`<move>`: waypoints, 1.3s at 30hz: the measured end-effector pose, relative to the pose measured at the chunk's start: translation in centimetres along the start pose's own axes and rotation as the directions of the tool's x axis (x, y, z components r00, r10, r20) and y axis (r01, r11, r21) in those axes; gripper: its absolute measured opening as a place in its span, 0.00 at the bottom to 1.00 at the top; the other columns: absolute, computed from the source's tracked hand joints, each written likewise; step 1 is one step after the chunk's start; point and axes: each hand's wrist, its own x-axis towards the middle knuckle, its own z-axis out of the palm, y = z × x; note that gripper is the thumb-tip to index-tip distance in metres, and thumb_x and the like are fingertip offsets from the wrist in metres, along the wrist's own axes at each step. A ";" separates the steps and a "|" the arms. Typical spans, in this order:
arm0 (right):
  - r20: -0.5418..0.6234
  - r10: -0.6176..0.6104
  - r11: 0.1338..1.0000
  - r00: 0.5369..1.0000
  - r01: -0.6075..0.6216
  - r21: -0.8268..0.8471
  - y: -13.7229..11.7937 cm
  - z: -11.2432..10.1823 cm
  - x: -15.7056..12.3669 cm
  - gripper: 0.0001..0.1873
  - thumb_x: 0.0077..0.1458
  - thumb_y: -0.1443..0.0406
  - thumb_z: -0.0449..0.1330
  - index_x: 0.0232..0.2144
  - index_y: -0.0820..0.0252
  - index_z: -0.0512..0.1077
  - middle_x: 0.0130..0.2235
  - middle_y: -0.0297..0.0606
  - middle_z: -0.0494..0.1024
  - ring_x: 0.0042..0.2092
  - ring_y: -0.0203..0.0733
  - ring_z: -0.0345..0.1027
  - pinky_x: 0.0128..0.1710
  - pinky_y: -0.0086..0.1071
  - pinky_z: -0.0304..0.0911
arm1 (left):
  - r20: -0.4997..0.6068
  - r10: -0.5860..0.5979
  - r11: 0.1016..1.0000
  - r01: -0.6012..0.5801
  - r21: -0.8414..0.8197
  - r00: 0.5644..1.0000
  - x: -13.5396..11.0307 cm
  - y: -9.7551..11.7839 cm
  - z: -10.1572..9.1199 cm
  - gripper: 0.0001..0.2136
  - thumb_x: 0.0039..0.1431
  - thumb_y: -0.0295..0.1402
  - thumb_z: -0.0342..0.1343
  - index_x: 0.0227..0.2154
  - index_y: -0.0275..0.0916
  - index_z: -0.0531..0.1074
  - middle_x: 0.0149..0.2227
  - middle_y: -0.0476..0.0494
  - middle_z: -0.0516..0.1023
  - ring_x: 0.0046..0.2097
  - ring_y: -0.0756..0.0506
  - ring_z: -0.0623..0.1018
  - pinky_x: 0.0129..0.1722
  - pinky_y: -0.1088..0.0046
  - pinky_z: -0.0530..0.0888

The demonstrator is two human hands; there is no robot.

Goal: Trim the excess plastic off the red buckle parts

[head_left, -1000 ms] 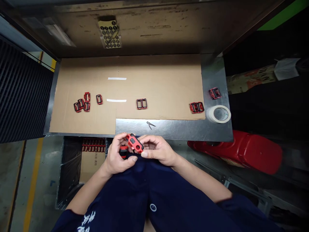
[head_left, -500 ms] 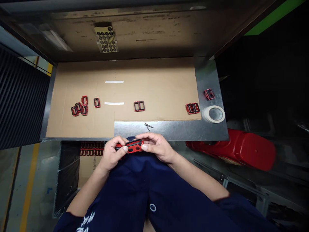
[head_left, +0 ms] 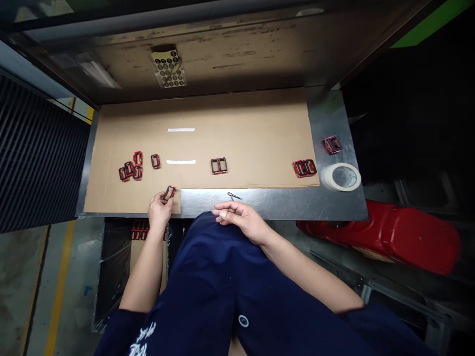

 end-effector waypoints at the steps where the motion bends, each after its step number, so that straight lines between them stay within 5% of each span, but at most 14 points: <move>1: 0.003 0.001 1.000 1.000 -0.001 -0.008 0.1 -0.1 0.0 0.21 0.50 0.55 0.72 0.43 0.59 0.79 0.43 0.42 0.84 0.40 0.38 0.78 0.42 0.33 0.71 | -0.029 -0.019 1.000 0.019 0.000 0.999 0.3 -0.3 0.2 0.18 0.51 0.35 0.61 0.46 0.37 0.74 0.45 0.36 0.78 0.51 0.36 0.77 0.58 0.55 0.68; 7: -0.020 0.008 0.999 1.000 -0.008 -0.043 0.6 -0.5 -0.1 0.22 0.49 0.53 0.72 0.42 0.60 0.79 0.42 0.41 0.84 0.40 0.37 0.78 0.42 0.32 0.70 | -0.062 -0.072 0.974 0.057 -0.217 0.995 -1.5 0.9 0.7 0.20 0.50 0.35 0.61 0.46 0.39 0.67 0.57 0.32 0.68 0.60 0.34 0.70 0.58 0.54 0.69; 10: -0.010 0.026 0.993 1.000 -0.027 -0.114 0.6 -0.6 -0.3 0.24 0.49 0.53 0.72 0.43 0.61 0.79 0.41 0.42 0.84 0.40 0.38 0.78 0.45 0.34 0.71 | 0.114 -0.034 0.894 0.082 -0.441 0.993 -3.6 3.3 0.9 0.18 0.51 0.38 0.59 0.44 0.40 0.65 0.45 0.40 0.73 0.43 0.43 0.78 0.43 0.64 0.76; 13: 0.104 0.041 0.973 0.994 -0.016 -0.231 0.2 0.1 -0.5 0.26 0.45 0.54 0.75 0.44 0.61 0.78 0.41 0.42 0.84 0.42 0.41 0.79 0.48 0.37 0.71 | 0.330 0.095 0.750 0.151 -0.644 0.939 -6.0 6.6 1.5 0.21 0.48 0.44 0.61 0.42 0.41 0.65 0.33 0.50 0.72 0.28 0.50 0.74 0.30 0.70 0.75; 16: 0.154 -0.026 0.955 0.988 0.070 -0.289 -0.5 1.1 -0.8 0.23 0.43 0.56 0.76 0.39 0.62 0.79 0.38 0.40 0.84 0.40 0.41 0.79 0.46 0.37 0.72 | 0.437 0.218 0.612 0.227 -0.758 0.873 -7.9 9.6 2.3 0.26 0.44 0.48 0.67 0.42 0.41 0.66 0.31 0.52 0.72 0.27 0.51 0.74 0.26 0.73 0.74; 21: -0.023 -0.286 0.901 0.958 0.261 -0.346 -1.5 1.9 -1.4 0.17 0.44 0.58 0.75 0.33 0.61 0.78 0.31 0.35 0.82 0.33 0.39 0.77 0.38 0.33 0.73 | 0.476 0.309 0.453 0.313 -0.835 0.823 -9.4 11.9 3.0 0.20 0.48 0.45 0.70 0.36 0.41 0.67 0.25 0.54 0.70 0.33 0.49 0.77 0.32 0.76 0.76; 26: 0.090 -0.428 0.809 0.899 0.426 -0.406 -2.1 1.8 -2.1 0.22 0.43 0.60 0.76 0.41 0.59 0.77 0.35 0.36 0.83 0.36 0.40 0.79 0.43 0.34 0.74 | 0.502 0.332 0.456 0.330 -0.826 0.798 -9.8 12.1 2.8 0.17 0.54 0.43 0.68 0.28 0.38 0.67 0.23 0.53 0.70 0.27 0.52 0.72 0.28 0.78 0.73; 30: 0.095 -0.452 0.784 0.887 0.446 -0.432 -2.0 2.0 -2.1 0.22 0.45 0.61 0.75 0.41 0.59 0.75 0.34 0.34 0.82 0.35 0.39 0.77 0.42 0.34 0.74 | 0.487 0.312 0.493 0.299 -0.817 0.816 -10.1 12.4 2.4 0.19 0.57 0.46 0.65 0.24 0.38 0.65 0.22 0.54 0.68 0.25 0.54 0.69 0.25 0.80 0.70; 34: 0.084 -0.456 0.795 0.886 0.448 -0.410 -1.8 2.1 -2.1 0.21 0.45 0.61 0.75 0.42 0.59 0.76 0.32 0.33 0.81 0.33 0.38 0.76 0.40 0.33 0.74 | 0.445 0.346 0.550 0.206 -0.810 0.826 -9.9 12.1 1.5 0.20 0.58 0.50 0.63 0.25 0.38 0.71 0.29 0.47 0.75 0.32 0.49 0.75 0.33 0.74 0.75; 36: 0.079 -0.452 0.800 0.889 0.443 -0.405 -1.6 1.9 -2.2 0.21 0.45 0.60 0.75 0.41 0.59 0.76 0.33 0.34 0.81 0.34 0.38 0.76 0.41 0.33 0.74 | 0.458 0.409 0.554 0.184 -0.812 0.789 -9.6 11.5 0.7 0.19 0.58 0.51 0.62 0.30 0.37 0.76 0.37 0.41 0.80 0.39 0.44 0.79 0.41 0.68 0.78; 39: 0.063 -0.458 0.795 0.887 0.440 -0.419 -1.5 1.6 -2.3 0.20 0.46 0.59 0.75 0.41 0.58 0.76 0.31 0.34 0.81 0.33 0.39 0.76 0.40 0.34 0.73 | 0.529 0.527 0.583 0.169 -0.795 0.665 -9.1 10.1 -0.7 0.21 0.56 0.48 0.64 0.46 0.40 0.78 0.51 0.36 0.80 0.48 0.38 0.80 0.49 0.59 0.78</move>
